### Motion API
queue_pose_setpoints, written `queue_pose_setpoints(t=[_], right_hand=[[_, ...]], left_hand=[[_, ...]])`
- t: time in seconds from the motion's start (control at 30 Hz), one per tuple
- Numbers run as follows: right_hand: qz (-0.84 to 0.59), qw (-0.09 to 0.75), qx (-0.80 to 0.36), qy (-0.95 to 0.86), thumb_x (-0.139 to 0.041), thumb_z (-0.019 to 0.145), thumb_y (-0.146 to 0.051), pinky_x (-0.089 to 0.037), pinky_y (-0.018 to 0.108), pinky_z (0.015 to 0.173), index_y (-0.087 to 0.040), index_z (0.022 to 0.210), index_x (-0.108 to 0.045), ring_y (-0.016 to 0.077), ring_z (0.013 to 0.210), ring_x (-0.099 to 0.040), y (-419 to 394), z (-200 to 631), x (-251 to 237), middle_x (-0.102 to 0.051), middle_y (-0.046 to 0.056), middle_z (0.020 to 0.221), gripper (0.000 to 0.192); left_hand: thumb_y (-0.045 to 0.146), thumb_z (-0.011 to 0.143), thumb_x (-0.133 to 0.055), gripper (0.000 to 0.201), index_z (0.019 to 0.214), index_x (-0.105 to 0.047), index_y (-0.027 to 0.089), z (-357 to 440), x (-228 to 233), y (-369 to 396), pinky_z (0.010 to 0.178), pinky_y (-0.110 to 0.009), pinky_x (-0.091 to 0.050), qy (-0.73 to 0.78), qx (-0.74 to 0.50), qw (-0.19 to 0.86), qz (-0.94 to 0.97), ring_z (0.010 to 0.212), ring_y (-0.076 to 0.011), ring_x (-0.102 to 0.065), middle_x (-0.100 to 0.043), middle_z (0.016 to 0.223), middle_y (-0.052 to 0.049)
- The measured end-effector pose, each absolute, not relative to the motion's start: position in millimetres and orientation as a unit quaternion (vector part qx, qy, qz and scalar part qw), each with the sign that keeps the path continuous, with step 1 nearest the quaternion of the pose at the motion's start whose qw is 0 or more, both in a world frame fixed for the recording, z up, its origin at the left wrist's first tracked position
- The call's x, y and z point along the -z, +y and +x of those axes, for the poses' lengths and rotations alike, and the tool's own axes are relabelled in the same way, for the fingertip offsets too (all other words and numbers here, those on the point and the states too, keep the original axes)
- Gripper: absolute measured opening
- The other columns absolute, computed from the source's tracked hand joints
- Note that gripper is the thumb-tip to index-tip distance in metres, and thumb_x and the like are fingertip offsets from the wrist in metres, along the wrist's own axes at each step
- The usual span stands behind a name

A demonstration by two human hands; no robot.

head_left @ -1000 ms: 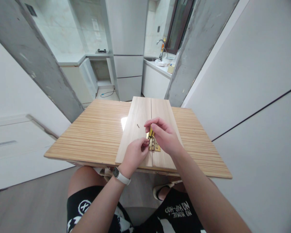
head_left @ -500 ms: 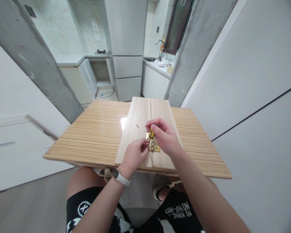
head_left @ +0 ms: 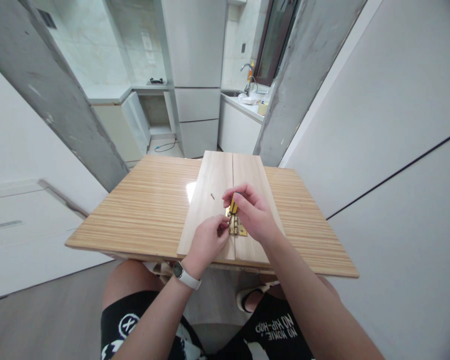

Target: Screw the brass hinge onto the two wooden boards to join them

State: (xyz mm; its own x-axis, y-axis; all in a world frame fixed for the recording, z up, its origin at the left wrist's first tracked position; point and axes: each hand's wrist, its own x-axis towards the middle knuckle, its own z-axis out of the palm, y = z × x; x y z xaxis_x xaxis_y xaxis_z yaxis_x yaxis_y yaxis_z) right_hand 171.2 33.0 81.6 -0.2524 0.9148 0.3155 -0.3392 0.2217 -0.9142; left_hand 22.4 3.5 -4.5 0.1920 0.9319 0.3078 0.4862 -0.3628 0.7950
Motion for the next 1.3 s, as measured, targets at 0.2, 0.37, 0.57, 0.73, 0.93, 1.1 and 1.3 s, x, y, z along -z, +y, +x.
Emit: queue_pose_setpoints(t=[0.2,0.37,0.57,0.73,0.93,1.1,1.3], right_hand=[[-0.238,0.548,-0.592,-0.541,-0.074,0.094,-0.038,-0.048,0.031,0.067,-0.025,0.099,-0.067,0.0155,0.073,-0.056,33,170,-84,-0.072,0.004,0.099,0.016],[-0.235,0.541,-0.602,-0.538,-0.066,0.097,-0.039,-0.049,0.034,0.072,-0.022,0.100,-0.075,0.0182,0.079,-0.059,32,171,-85,-0.071,0.007,0.097,0.020],[-0.243,0.561,-0.565,-0.554,-0.081,0.089,-0.032,-0.052,0.033,0.075,-0.024,0.093,-0.066,0.0154,0.080,-0.064,32,170,-81,-0.070,0.003,0.102,0.018],[-0.224,0.537,-0.602,-0.547,-0.069,0.096,-0.039,-0.046,0.031,0.064,-0.022,0.098,-0.073,0.0157,0.073,-0.055,31,170,-87,-0.070,0.006,0.098,0.017],[-0.231,0.568,-0.572,-0.545,-0.075,0.093,-0.031,-0.050,0.032,0.076,-0.022,0.095,-0.075,0.0162,0.081,-0.061,33,171,-81,-0.069,0.004,0.097,0.008],[-0.238,0.572,-0.568,-0.542,-0.080,0.089,-0.029,-0.049,0.031,0.072,-0.024,0.093,-0.069,0.0147,0.077,-0.062,35,171,-77,-0.070,0.002,0.099,0.013],[-0.213,0.540,-0.609,-0.540,-0.069,0.093,-0.035,-0.046,0.032,0.068,-0.021,0.098,-0.078,0.0166,0.076,-0.057,31,173,-85,-0.069,0.006,0.098,0.018]], left_hand=[[0.012,0.091,-0.064,0.022,0.107,-0.073,0.024,23,4,3,0.085,-0.032,-0.058,0.492,-0.401,0.281,0.719,0.093,-0.0215,-0.072,-0.078,0.100,-0.005],[0.011,0.091,-0.063,0.021,0.106,-0.073,0.023,22,3,3,0.084,-0.032,-0.058,0.489,-0.402,0.284,0.720,0.093,-0.0213,-0.072,-0.078,0.100,-0.006],[0.011,0.091,-0.065,0.021,0.105,-0.074,0.023,22,5,3,0.083,-0.032,-0.058,0.494,-0.406,0.276,0.717,0.090,-0.0213,-0.072,-0.078,0.098,-0.005],[0.011,0.090,-0.066,0.022,0.105,-0.075,0.023,22,4,3,0.083,-0.033,-0.058,0.491,-0.410,0.274,0.718,0.090,-0.0219,-0.073,-0.078,0.097,-0.006],[0.012,0.091,-0.065,0.022,0.107,-0.074,0.023,22,6,3,0.084,-0.033,-0.058,0.496,-0.405,0.277,0.717,0.092,-0.0216,-0.072,-0.077,0.100,-0.006],[0.013,0.091,-0.065,0.021,0.107,-0.073,0.023,22,7,3,0.084,-0.032,-0.058,0.498,-0.404,0.275,0.717,0.091,-0.0212,-0.072,-0.077,0.099,-0.005],[0.011,0.091,-0.063,0.021,0.106,-0.073,0.023,21,6,3,0.085,-0.034,-0.058,0.488,-0.407,0.276,0.721,0.092,-0.0222,-0.072,-0.077,0.099,-0.006]])
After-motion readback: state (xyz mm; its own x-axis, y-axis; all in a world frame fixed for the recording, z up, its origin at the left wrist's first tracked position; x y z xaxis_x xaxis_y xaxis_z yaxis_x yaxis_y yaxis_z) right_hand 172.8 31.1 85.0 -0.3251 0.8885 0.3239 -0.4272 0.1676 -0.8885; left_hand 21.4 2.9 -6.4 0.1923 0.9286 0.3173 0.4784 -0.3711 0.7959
